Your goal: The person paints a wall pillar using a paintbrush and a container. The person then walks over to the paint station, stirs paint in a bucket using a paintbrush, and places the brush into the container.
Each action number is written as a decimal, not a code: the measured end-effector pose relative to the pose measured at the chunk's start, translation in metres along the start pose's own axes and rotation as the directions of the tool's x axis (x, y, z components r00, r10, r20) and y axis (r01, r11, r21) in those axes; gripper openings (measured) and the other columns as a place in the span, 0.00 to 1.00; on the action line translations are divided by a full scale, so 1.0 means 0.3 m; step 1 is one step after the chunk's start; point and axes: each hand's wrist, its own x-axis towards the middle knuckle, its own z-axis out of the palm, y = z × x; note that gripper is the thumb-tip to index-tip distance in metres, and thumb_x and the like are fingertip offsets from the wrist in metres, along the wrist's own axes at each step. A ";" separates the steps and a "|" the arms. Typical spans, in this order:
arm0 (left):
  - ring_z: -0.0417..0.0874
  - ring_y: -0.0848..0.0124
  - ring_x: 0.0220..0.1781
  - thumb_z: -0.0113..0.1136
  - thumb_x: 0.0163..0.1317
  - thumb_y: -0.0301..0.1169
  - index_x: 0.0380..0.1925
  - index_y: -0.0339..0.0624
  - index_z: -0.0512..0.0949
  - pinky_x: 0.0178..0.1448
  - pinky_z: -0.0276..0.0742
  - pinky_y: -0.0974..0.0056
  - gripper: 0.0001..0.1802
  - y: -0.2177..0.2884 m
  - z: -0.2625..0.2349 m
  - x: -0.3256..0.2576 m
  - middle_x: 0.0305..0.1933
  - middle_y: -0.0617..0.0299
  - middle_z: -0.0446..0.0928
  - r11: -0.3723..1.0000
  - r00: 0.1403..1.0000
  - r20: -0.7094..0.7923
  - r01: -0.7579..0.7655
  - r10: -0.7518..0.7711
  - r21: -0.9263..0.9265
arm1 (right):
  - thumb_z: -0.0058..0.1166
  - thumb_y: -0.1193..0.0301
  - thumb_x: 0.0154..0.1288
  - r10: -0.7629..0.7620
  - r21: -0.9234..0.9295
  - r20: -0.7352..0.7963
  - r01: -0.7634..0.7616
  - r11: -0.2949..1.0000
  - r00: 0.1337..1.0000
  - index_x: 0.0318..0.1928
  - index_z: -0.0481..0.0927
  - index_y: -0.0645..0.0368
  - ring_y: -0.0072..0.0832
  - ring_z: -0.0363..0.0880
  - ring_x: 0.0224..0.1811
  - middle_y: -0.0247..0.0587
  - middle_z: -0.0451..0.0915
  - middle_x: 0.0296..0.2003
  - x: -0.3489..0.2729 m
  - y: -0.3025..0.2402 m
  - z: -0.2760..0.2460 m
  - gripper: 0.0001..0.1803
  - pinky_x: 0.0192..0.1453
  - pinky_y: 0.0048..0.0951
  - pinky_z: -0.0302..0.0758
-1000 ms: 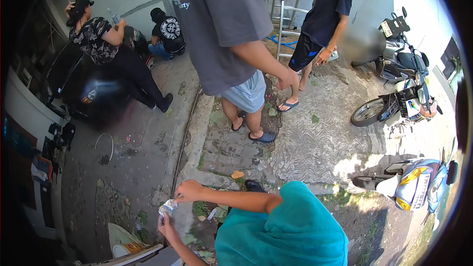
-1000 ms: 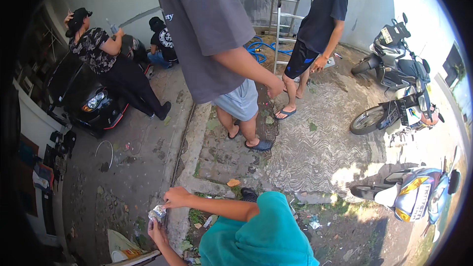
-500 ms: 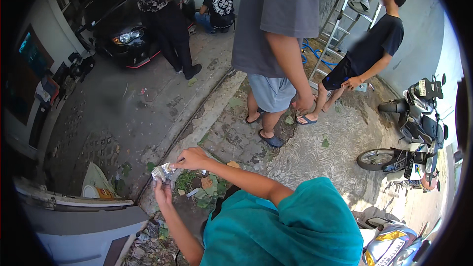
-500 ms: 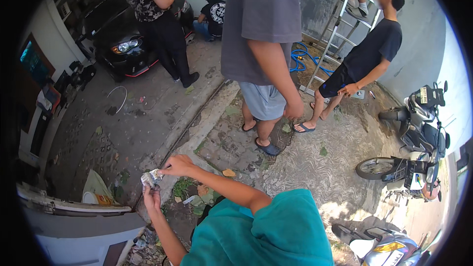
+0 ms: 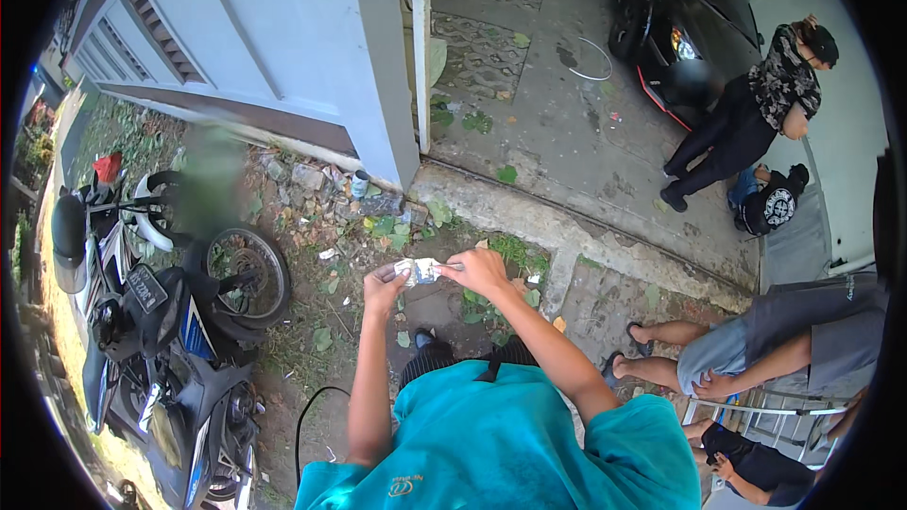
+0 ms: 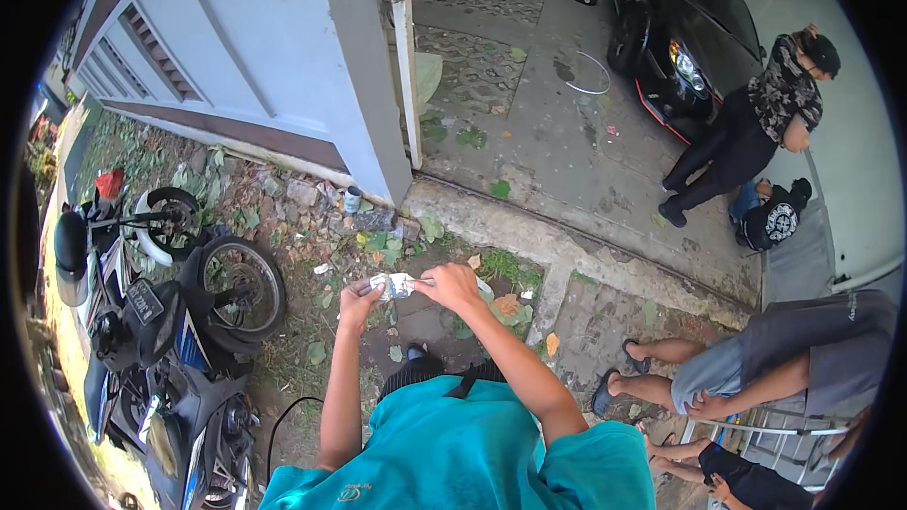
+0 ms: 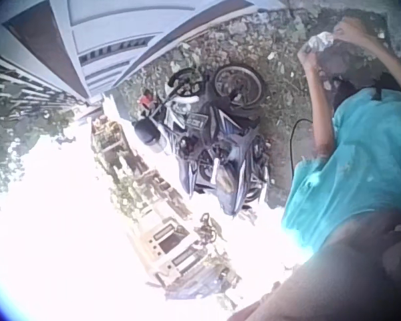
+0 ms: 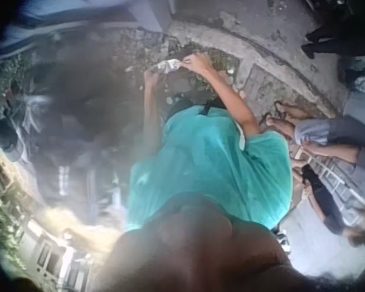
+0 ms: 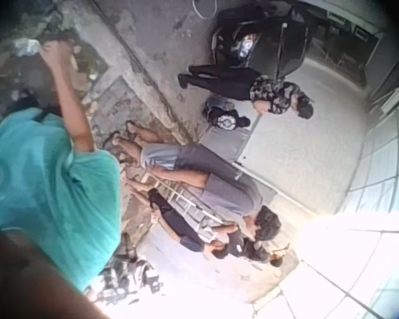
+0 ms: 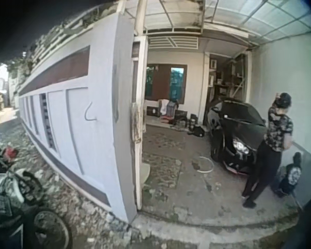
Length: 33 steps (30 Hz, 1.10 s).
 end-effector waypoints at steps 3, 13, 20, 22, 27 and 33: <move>0.84 0.73 0.35 0.66 0.55 0.21 0.45 0.28 0.78 0.38 0.82 0.71 0.17 0.014 -0.153 0.014 0.40 0.57 0.83 0.993 0.977 -0.181 -0.108 0.115 0.052 | 0.55 0.39 0.55 -0.069 -0.026 0.035 0.070 0.997 0.997 0.35 0.88 0.44 0.44 0.82 0.26 0.43 0.82 0.22 0.106 -0.144 0.090 0.25 0.32 0.40 0.77; 0.86 0.69 0.35 0.73 0.48 0.28 0.38 0.24 0.81 0.42 0.80 0.66 0.19 0.179 -0.219 0.183 0.34 0.46 0.84 0.807 0.754 -0.532 0.004 0.386 0.591 | 0.57 0.42 0.55 -0.070 -0.071 0.036 0.073 0.995 0.997 0.33 0.88 0.47 0.43 0.82 0.27 0.45 0.82 0.22 0.402 -0.291 0.241 0.23 0.32 0.40 0.78; 0.83 0.73 0.33 0.69 0.56 0.29 0.47 0.23 0.75 0.33 0.82 0.72 0.23 0.305 -0.369 0.363 0.39 0.54 0.82 0.992 0.898 -0.438 0.025 0.034 0.128 | 0.56 0.39 0.55 -0.123 0.096 0.136 0.110 0.989 0.983 0.33 0.88 0.47 0.42 0.82 0.24 0.45 0.81 0.20 0.684 -0.296 0.223 0.25 0.29 0.39 0.77; 0.83 0.73 0.33 0.68 0.58 0.29 0.42 0.22 0.77 0.34 0.84 0.69 0.19 0.337 -0.424 0.411 0.36 0.54 0.81 0.996 0.916 -0.402 0.026 0.008 0.080 | 0.55 0.39 0.56 -0.129 0.103 0.111 0.118 0.988 0.985 0.34 0.88 0.45 0.40 0.81 0.22 0.43 0.80 0.18 0.770 -0.305 0.191 0.25 0.29 0.39 0.76; 0.83 0.70 0.35 0.58 0.66 0.29 0.39 0.34 0.78 0.39 0.83 0.65 0.09 0.398 -0.535 0.582 0.37 0.58 0.81 0.969 0.974 -0.218 0.006 -0.061 -0.245 | 0.60 0.43 0.53 -0.075 0.186 0.102 0.056 0.981 0.992 0.32 0.88 0.50 0.45 0.82 0.28 0.46 0.82 0.21 0.912 -0.358 0.150 0.23 0.35 0.43 0.78; 0.82 0.70 0.38 0.62 0.63 0.34 0.41 0.45 0.77 0.42 0.80 0.64 0.09 0.417 -0.745 0.848 0.40 0.64 0.81 0.902 0.989 0.124 0.120 -0.075 -0.414 | 0.58 0.37 0.51 0.034 0.193 0.031 -0.040 0.980 0.999 0.32 0.88 0.50 0.45 0.83 0.30 0.47 0.83 0.25 1.041 -0.442 0.198 0.29 0.37 0.43 0.78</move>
